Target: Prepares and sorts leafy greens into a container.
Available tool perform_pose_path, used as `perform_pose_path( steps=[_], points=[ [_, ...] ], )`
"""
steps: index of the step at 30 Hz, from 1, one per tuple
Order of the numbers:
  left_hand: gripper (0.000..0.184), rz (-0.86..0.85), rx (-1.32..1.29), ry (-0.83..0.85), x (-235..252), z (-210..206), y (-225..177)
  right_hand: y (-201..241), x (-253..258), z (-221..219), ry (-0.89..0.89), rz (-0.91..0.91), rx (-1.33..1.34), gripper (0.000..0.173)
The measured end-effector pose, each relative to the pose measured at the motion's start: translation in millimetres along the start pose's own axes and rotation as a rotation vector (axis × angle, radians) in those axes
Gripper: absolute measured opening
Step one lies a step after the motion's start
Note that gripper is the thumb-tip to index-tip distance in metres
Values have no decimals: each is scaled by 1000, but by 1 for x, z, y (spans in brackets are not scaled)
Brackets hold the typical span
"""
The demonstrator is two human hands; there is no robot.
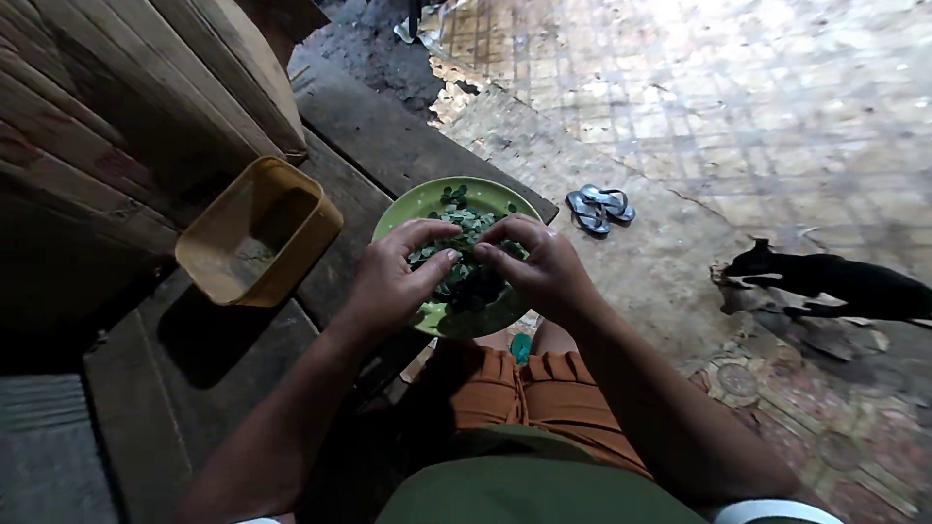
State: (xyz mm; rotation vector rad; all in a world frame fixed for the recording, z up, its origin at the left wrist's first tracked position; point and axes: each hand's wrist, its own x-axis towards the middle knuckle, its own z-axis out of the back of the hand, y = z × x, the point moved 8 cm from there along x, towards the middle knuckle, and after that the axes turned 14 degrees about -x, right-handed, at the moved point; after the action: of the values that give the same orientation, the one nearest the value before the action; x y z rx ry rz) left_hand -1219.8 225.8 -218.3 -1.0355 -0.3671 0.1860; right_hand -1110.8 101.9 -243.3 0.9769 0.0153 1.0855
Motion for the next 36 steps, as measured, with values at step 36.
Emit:
perform_pose_path(
  steps=[36],
  points=[
    [26, -104, 475, -228, -1, 89, -6, -11, 10, 2, 101, 58, -308, 25]
  ],
)
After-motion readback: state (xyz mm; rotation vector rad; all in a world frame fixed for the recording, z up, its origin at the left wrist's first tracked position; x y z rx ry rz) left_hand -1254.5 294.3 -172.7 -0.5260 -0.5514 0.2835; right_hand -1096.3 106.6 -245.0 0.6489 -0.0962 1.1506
